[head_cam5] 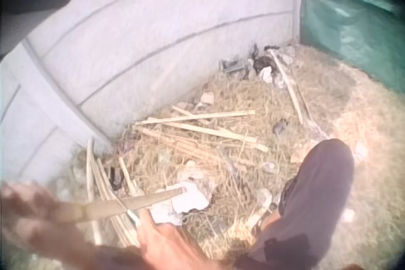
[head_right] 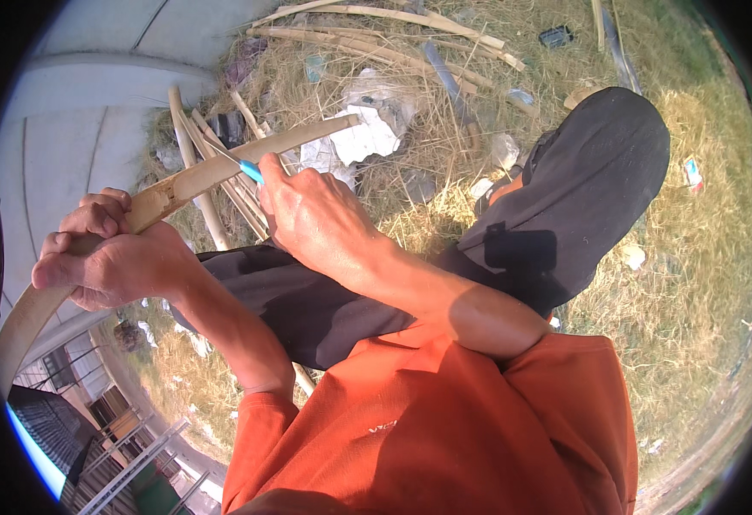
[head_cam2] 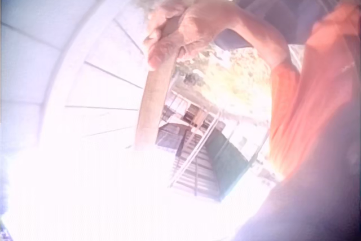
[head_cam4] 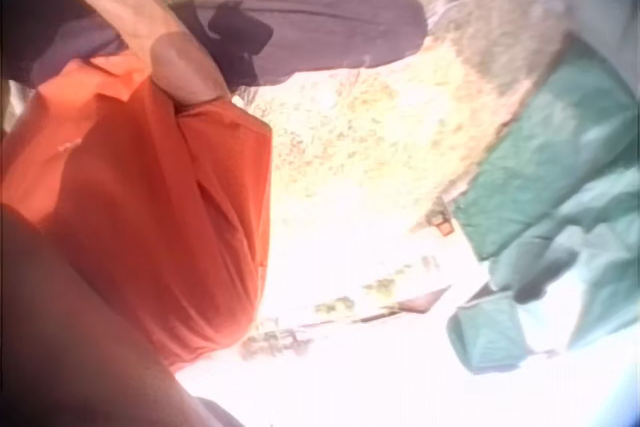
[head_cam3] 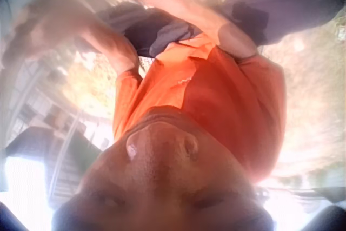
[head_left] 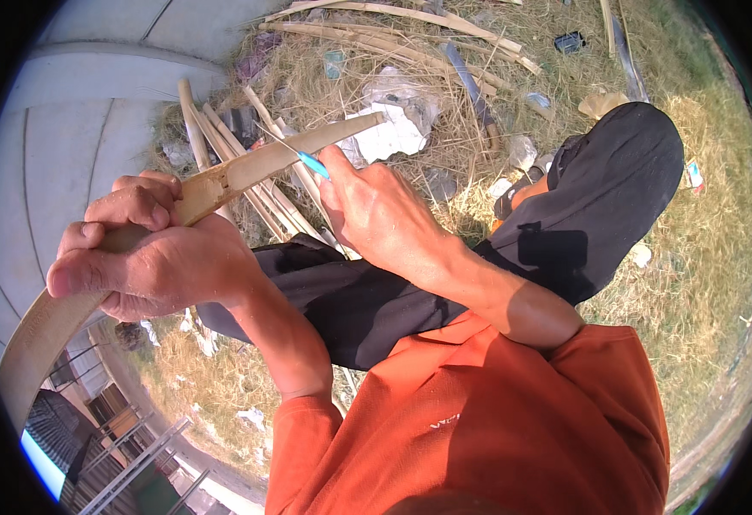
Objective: The person sits on the ground and uses a small knife to shave thin strips from bamboo sticks. They hold the stick in one hand and carefully scrape along its length, then place the finished stick aside and pick up another to repeat the process.
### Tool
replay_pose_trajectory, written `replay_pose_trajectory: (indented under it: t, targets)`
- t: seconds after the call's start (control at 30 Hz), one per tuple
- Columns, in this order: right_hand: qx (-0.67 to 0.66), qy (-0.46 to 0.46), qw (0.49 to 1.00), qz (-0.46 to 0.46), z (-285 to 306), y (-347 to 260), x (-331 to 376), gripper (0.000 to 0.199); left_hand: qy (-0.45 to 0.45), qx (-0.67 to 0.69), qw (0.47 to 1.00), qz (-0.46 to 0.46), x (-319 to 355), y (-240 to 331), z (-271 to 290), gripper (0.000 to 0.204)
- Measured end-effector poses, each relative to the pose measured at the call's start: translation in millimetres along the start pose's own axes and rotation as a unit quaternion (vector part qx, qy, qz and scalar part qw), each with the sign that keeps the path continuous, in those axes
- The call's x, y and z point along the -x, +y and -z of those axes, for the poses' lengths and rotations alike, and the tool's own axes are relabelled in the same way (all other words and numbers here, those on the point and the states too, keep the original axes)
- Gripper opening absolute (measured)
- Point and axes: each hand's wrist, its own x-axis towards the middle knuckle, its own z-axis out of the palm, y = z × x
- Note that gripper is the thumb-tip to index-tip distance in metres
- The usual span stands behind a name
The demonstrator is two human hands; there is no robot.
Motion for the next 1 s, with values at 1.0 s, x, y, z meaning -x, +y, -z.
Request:
replay_pose_trajectory:
  t: [1.0]
  targets:
    - [0.069,-0.012,0.993,-0.091,-13,57,-7,0.022,-0.124,0.255,0.956,0.072,-25,-36,40,0.074]
